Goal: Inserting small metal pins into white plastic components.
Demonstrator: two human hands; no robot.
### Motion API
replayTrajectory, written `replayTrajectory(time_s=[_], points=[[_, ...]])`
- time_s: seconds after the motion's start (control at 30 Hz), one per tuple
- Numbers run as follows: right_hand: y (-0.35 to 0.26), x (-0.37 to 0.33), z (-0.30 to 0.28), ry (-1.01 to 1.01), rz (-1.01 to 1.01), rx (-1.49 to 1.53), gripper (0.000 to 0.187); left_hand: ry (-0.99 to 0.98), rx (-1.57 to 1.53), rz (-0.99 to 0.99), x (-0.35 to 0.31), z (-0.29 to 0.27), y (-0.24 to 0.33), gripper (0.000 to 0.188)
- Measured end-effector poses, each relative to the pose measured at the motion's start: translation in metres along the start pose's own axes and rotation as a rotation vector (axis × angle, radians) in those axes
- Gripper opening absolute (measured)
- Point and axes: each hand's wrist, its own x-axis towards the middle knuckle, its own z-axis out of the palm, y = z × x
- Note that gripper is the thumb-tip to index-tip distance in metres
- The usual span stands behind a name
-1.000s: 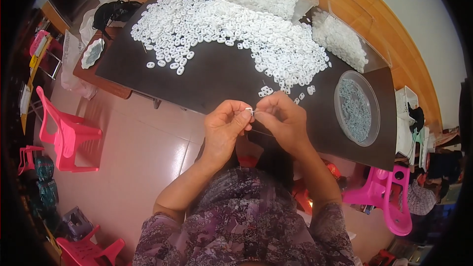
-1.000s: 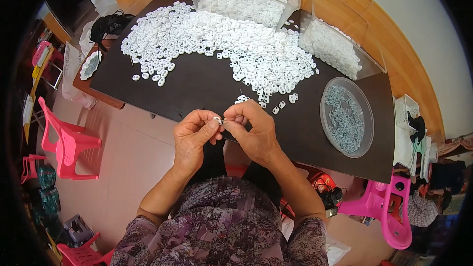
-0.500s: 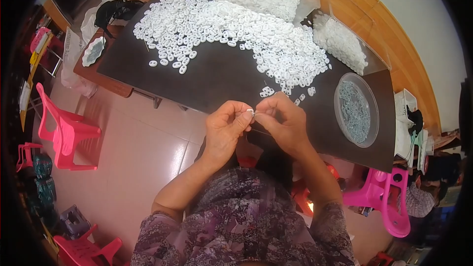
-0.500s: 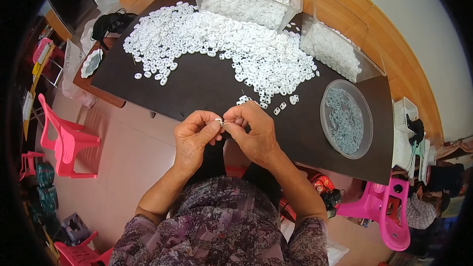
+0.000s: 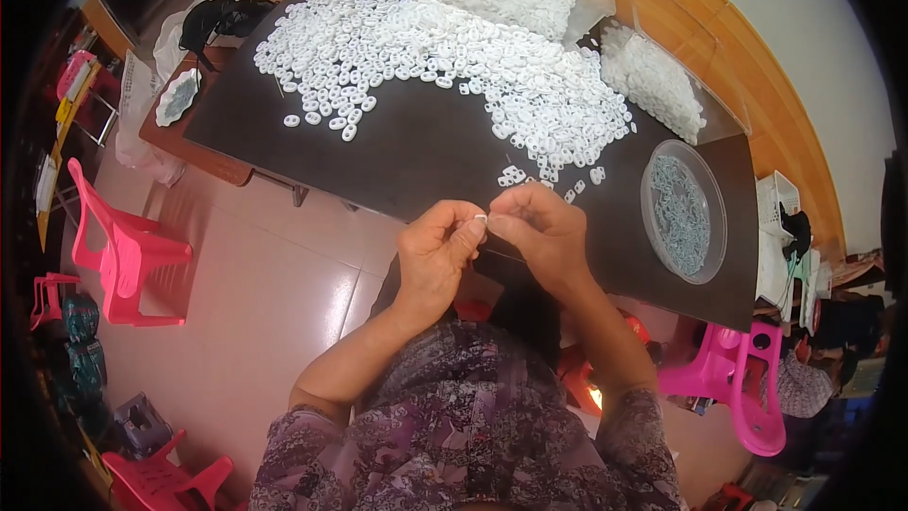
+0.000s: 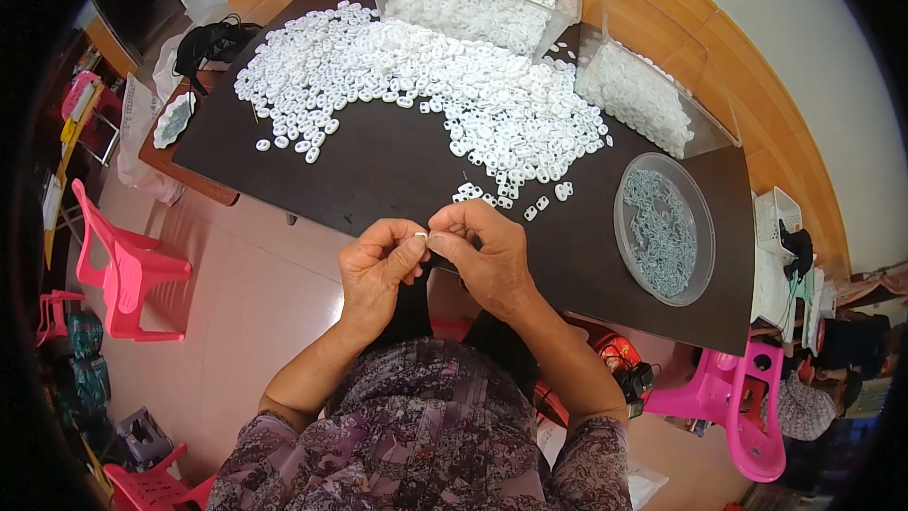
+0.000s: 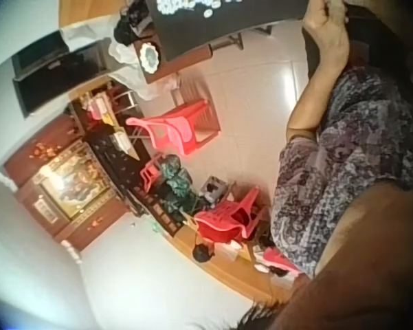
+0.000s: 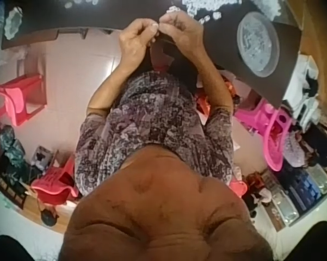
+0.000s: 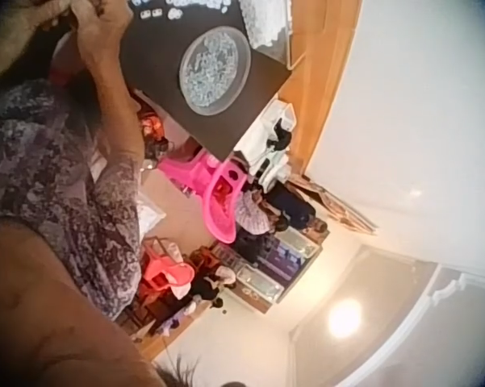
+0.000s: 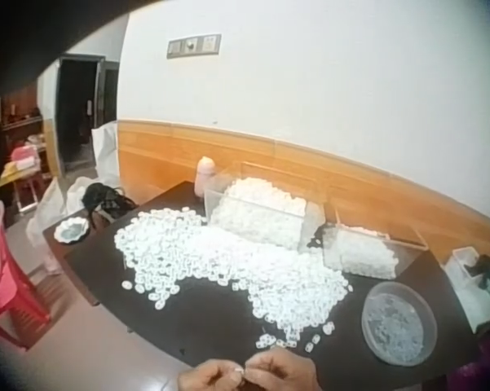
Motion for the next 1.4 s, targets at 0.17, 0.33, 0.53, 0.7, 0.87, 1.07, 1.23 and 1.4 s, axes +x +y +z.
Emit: replayTrajectory(time_s=[0.17,0.33,0.53,0.7,0.87,1.07,1.23,1.4], points=[[0.000,-0.001,0.004,0.035,-0.133,-0.093,0.010,0.025,-0.155,-0.048,0.001,0.002,0.004,0.015],[0.000,-0.002,0.006,0.036,-0.200,-0.203,0.010,0.036,-0.147,-0.025,0.001,0.003,0.006,0.015],[0.001,-0.001,0.007,0.058,-0.200,-0.239,0.009,0.042,-0.022,0.027,0.000,0.002,0.006,0.016],[0.006,-0.002,0.007,0.088,-0.297,-0.380,0.006,0.043,-0.048,0.010,0.000,0.004,0.007,0.016],[0.004,0.000,0.012,0.111,-0.352,-0.359,0.003,0.050,0.013,0.063,0.001,0.002,0.003,0.015],[0.007,0.003,0.012,0.083,-0.447,-0.440,0.002,0.127,0.442,0.424,0.003,0.002,-0.002,0.010],[0.013,0.005,0.014,0.071,-0.425,-0.447,0.007,0.148,0.441,0.417,0.003,0.002,-0.004,0.010],[0.003,0.003,0.013,0.055,-0.259,-0.383,0.007,0.148,0.158,0.215,0.002,0.001,-0.003,0.012]])
